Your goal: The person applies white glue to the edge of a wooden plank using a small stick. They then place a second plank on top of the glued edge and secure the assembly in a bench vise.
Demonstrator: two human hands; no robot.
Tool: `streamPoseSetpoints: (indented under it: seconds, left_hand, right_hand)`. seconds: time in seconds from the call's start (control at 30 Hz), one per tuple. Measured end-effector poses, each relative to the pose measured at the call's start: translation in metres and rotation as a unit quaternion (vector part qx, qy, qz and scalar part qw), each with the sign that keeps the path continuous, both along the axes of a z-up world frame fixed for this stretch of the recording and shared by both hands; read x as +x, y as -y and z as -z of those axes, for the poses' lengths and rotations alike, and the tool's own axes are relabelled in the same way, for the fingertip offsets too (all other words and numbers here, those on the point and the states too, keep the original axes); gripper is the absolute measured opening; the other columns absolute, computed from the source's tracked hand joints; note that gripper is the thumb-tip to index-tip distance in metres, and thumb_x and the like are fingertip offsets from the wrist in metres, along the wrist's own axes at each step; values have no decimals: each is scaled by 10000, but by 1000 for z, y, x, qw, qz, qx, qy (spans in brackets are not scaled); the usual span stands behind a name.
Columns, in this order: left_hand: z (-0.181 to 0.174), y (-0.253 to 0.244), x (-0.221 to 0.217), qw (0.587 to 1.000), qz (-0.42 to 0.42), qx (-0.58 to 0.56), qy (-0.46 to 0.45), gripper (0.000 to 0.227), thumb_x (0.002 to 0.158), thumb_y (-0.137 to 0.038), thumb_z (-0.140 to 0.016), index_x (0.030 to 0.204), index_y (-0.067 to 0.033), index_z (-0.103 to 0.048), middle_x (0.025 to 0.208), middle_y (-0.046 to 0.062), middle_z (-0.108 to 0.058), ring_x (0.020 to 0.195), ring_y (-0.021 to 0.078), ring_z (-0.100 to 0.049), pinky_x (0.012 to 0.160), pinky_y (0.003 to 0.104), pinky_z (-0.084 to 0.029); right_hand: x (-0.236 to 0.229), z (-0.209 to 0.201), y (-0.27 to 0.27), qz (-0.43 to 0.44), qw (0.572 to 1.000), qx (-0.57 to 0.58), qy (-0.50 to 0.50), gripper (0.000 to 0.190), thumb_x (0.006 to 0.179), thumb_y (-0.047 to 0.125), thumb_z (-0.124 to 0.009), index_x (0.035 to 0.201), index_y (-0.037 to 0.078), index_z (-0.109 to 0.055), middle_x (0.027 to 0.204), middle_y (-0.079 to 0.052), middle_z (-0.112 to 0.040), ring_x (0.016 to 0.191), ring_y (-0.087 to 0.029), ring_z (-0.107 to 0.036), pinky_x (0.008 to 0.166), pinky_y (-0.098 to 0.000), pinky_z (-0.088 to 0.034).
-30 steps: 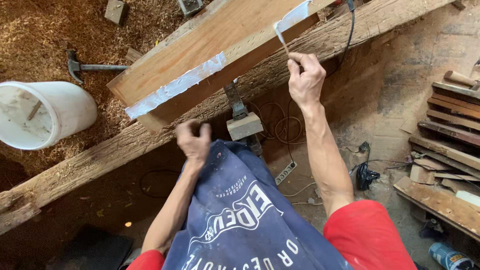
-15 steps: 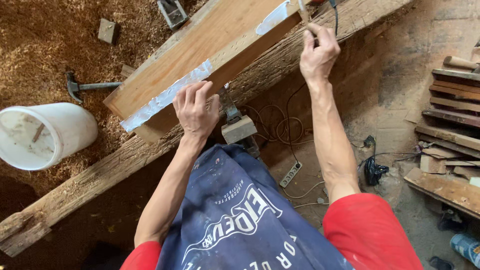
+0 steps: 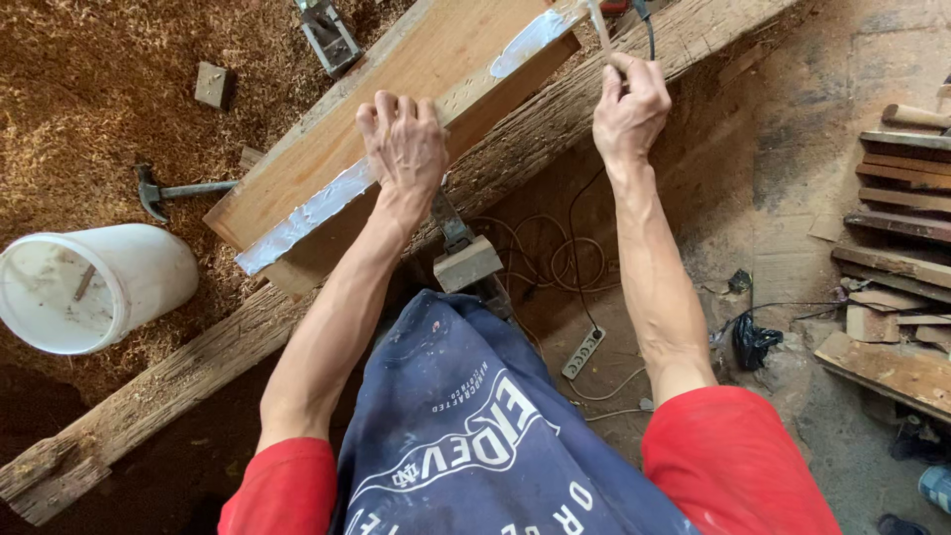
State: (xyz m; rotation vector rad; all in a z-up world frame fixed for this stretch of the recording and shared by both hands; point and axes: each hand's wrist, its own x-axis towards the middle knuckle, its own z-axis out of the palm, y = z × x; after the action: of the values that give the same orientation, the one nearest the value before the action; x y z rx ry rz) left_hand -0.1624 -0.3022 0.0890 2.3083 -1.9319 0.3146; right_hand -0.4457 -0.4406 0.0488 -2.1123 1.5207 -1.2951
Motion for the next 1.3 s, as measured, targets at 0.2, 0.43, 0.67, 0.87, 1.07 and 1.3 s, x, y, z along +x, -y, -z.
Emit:
streamPoseSetpoints:
  seconds: [0.2,0.43,0.67,0.87,1.07,1.3]
  left_hand:
    - [0,1,-1,999,-7,-21,-29,291,859,-310,-826,1028,-82,-759,943,114,-728,1012,271,-551,946,472,-366]
    - [-15,-4,-2,998,-2,-32,-51,303,861,-314,-815,1070,-103,-756,976,110,-734,1024,265,-565,945,474,-366]
    - [-12,-5,-4,998,-8,-42,-46,258,889,-319,-776,1039,-109,-764,936,103,-728,991,273,-562,914,474,-368]
    - [-6,-2,-3,998,-13,-43,-53,184,973,-278,-728,1017,-103,-766,922,100,-720,974,264,-558,927,470,-371]
    - [-6,-6,-4,997,-9,-45,-55,245,888,-300,-768,1036,-106,-758,933,106,-717,992,282,-571,936,488,-372]
    - [-5,-8,-2,1000,-2,-19,-6,320,833,-261,-799,1101,-101,-727,1012,111,-714,1021,273,-572,970,484,-373]
  right_hand:
    - [27,-15,-31,-167,983,71,-30,75,1023,61,-713,1046,24,-774,873,-112,-699,735,-211,-628,543,-301,-492]
    - [5,-17,5,-77,996,20,-27,78,1018,74,-736,1065,19,-765,947,-124,-719,795,-217,-694,607,-306,-578]
    - [-11,-10,23,6,999,28,-45,80,996,43,-733,1062,48,-779,971,-120,-706,793,-200,-695,595,-291,-593]
    - [-10,-12,11,-55,997,45,-35,58,1008,65,-733,1039,33,-769,898,-92,-712,758,-198,-650,582,-330,-518]
    - [8,-24,4,-106,990,94,-18,81,1021,47,-688,1052,37,-762,876,-96,-712,719,-180,-654,555,-321,-512]
    - [36,-59,-67,-185,973,133,30,98,988,85,-742,1073,45,-770,912,-85,-718,761,-168,-665,618,-311,-558]
